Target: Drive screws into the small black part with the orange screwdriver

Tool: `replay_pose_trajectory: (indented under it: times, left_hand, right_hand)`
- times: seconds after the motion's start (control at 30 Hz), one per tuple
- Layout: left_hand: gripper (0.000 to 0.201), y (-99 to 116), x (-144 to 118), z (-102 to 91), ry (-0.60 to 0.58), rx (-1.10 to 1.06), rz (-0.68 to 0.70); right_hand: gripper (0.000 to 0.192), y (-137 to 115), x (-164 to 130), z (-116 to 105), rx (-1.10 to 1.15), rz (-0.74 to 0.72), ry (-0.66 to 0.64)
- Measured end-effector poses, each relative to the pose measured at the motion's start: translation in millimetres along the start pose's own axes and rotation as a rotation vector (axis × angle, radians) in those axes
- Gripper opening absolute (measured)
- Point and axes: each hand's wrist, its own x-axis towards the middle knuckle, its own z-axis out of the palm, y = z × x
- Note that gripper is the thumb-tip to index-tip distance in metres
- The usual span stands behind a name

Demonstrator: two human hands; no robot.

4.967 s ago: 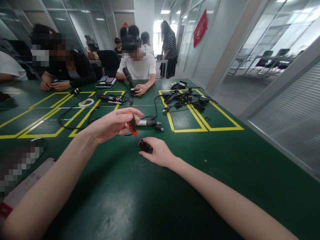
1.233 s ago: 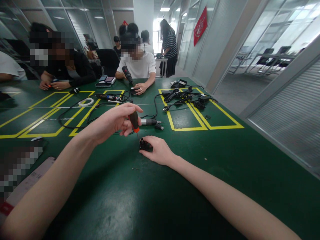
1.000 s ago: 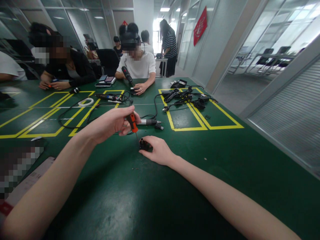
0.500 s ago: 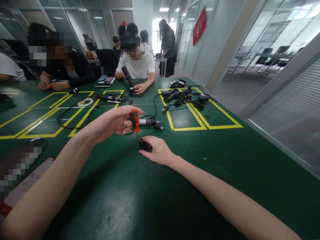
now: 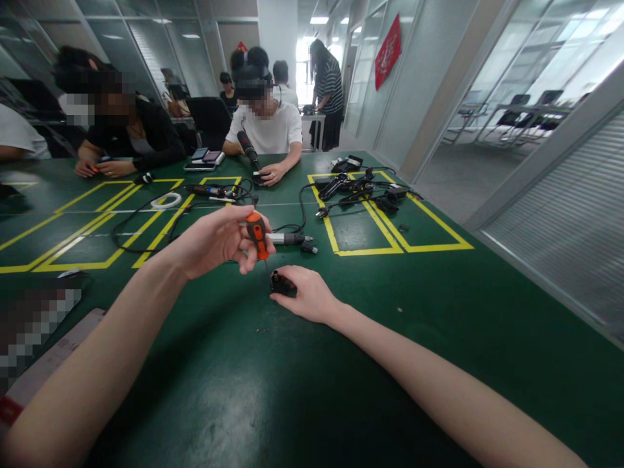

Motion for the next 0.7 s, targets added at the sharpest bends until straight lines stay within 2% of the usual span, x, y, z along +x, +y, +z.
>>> replay_pose_trajectory:
  times: [0.17, 0.33, 0.57, 0.7]
  left_hand:
    - [0.052, -1.7, -1.0, 1.2, 0.028, 0.041, 0.032]
    - [0.050, -2.9, -0.6, 2.0, 0.042, 0.046, 0.058]
    - [0.049, -3.2, 1.7, -1.4, -0.066, -0.034, -0.010]
    - [0.042, -2.9, 1.0, -3.1, -0.034, -0.033, -0.008]
  right_hand:
    - [0.029, 1.1, -0.4, 0.9, 0.016, -0.001, 0.005]
    - [0.030, 1.9, -0.3, 1.4, 0.005, -0.013, 0.015]
    - [0.027, 0.2, 0.1, -0.4, -0.011, -0.018, 0.007]
    - [0.029, -0.5, 0.0, -0.7, 0.000, -0.008, 0.006]
